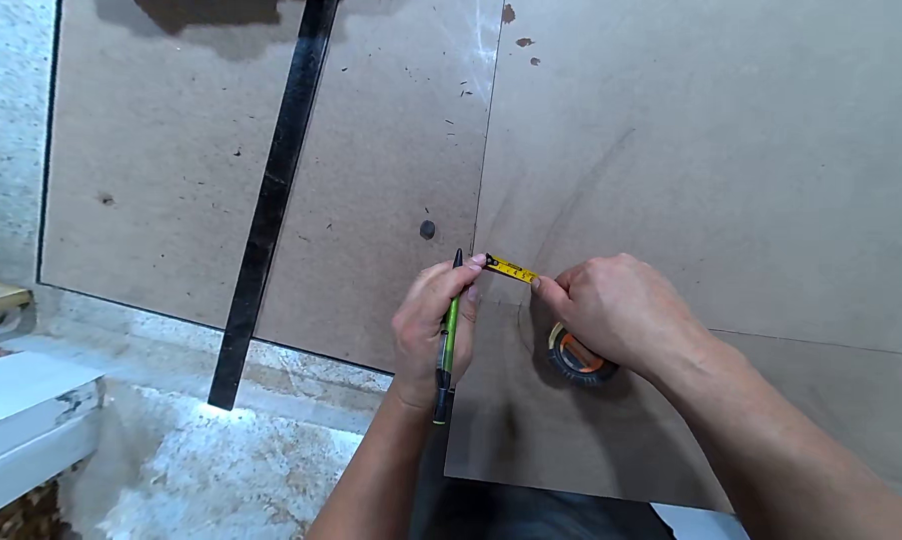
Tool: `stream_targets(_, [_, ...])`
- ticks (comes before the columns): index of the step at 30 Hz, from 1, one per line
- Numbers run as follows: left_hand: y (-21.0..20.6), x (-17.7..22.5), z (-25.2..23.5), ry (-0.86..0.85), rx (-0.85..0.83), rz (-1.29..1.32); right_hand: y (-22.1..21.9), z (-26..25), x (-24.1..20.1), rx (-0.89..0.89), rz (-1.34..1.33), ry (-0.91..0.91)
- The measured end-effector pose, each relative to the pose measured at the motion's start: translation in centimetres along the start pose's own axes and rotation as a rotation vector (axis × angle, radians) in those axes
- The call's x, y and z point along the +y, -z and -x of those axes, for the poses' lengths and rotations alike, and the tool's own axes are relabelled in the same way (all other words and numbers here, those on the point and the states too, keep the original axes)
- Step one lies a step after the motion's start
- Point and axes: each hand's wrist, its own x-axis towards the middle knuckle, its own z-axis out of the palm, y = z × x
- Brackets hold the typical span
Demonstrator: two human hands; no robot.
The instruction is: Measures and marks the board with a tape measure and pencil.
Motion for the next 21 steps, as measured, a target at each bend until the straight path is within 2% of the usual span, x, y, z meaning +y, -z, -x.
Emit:
stream_targets(3, [0.5, 0.7, 0.0, 0.137, 0.018, 0.139, 0.0, -0.2, 0.2, -0.019, -0.009, 0.003])
stream_targets(5, [1.1, 1.1, 0.0, 0.241, 0.086, 0.209, 0.0, -0.2, 0.3, -0.016, -0.016, 0.011])
stream_targets(9, [1.1, 1.5, -0.5, 0.383, 0.118, 0.158, -0.2, -0.2, 0.4, -0.006, -0.026, 0.021])
stream_targets(12, [0.5, 1.9, -1.1, 0.377, 0.114, 0.124, -0.2, -0.3, 0.4, -0.003, -0.024, 0.022])
stream_targets(21, [-0.8, 1.7, -0.8, 0.214, 0.097, -0.047, 0.0, -0.1, 0.2, 0.001, -0.001, 0.041])
